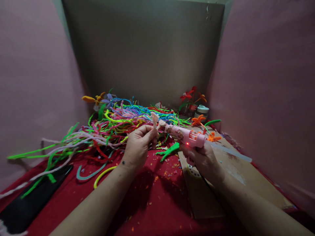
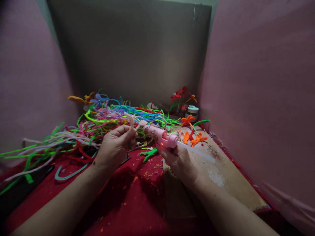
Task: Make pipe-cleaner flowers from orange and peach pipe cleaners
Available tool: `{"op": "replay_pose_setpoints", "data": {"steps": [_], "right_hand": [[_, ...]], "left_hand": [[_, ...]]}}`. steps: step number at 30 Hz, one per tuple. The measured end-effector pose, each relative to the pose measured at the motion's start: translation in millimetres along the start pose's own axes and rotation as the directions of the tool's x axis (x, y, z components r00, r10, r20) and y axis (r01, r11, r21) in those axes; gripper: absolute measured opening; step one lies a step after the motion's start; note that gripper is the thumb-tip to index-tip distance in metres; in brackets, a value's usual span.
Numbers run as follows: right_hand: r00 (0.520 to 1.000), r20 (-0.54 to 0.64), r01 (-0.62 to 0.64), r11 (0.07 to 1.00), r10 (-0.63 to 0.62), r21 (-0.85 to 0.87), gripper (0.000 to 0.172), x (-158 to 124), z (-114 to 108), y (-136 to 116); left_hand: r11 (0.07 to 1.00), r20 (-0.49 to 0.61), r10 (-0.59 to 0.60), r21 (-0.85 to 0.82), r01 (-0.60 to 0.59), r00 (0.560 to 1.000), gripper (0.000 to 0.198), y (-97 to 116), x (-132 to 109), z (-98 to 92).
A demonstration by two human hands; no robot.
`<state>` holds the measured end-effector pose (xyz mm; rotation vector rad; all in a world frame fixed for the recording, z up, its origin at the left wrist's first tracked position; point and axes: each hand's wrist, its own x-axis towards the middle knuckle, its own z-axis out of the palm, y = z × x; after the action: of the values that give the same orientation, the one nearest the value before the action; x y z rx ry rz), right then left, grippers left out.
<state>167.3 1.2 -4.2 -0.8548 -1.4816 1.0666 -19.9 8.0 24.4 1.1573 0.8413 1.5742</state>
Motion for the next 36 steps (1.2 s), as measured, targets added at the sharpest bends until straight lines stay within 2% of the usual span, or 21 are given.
{"op": "replay_pose_setpoints", "data": {"steps": [7, 11, 14, 17, 20, 21, 23, 25, 27, 29, 32, 36], "right_hand": [[0.991, 0.025, 0.132, 0.991, -0.131, -0.040, 0.010, 1, -1, 1], [0.981, 0.046, 0.196, 0.971, -0.191, -0.139, 0.019, 1, 1, -3], [0.966, 0.084, 0.257, 0.922, -0.243, -0.290, 0.029, 0, -1, -13], [0.930, 0.176, 0.367, 0.781, -0.323, -0.505, 0.035, -7, -11, -20], [0.882, 0.229, 0.425, 0.486, -0.413, -0.764, 0.034, -20, -34, -12], [0.868, 0.168, 0.370, 0.385, -0.466, -0.846, 0.034, -26, -43, -7], [0.870, 0.143, 0.270, 0.214, -0.472, -0.939, 0.037, -38, -64, 4], [0.911, 0.106, 0.165, 0.116, -0.398, -0.979, 0.043, -49, -84, 9], [0.965, -0.019, -0.006, 0.051, -0.261, -0.999, 0.047, -56, -100, 7], [0.979, -0.170, -0.173, -0.015, -0.110, -0.985, 0.043, -56, -111, 1], [0.949, -0.311, -0.307, -0.079, 0.051, -0.949, 0.034, -49, -121, -6], [0.915, -0.364, -0.353, -0.090, 0.173, -0.931, 0.031, -37, -129, -2]], "left_hand": [[1.000, 0.008, 0.019, -0.008, -0.019, 1.000, 0.021, 1, 0, -0.9], [1.000, 0.011, 0.017, -0.020, -0.017, 1.000, 0.021, 2, 0, -0.5], [1.000, 0.010, 0.017, -0.026, -0.017, 1.000, 0.021, 4, 0, 0.1], [0.999, 0.015, 0.012, -0.035, -0.011, 1.000, 0.020, 5, -1, 0.4], [0.999, 0.016, 0.001, -0.043, 0.000, 1.000, 0.020, 4, 0, 0.8], [0.999, 0.015, -0.001, -0.042, 0.002, 1.000, 0.020, 4, 0, 1.1], [0.999, 0.017, -0.006, -0.037, 0.006, 1.000, 0.020, 4, 0, 2.1], [0.999, 0.018, -0.017, -0.032, 0.018, 1.000, 0.020, 5, -1, 3.5], [0.999, 0.012, -0.030, -0.023, 0.030, 0.999, 0.019, 6, -2, 5.2], [0.999, 0.007, -0.037, -0.019, 0.037, 0.999, 0.020, 7, -3, 6.5], [0.999, 0.017, -0.034, -0.030, 0.035, 0.999, 0.020, 8, -4, 7.2], [0.999, 0.020, -0.036, -0.034, 0.036, 0.999, 0.020, 6, -4, 6.7]]}}
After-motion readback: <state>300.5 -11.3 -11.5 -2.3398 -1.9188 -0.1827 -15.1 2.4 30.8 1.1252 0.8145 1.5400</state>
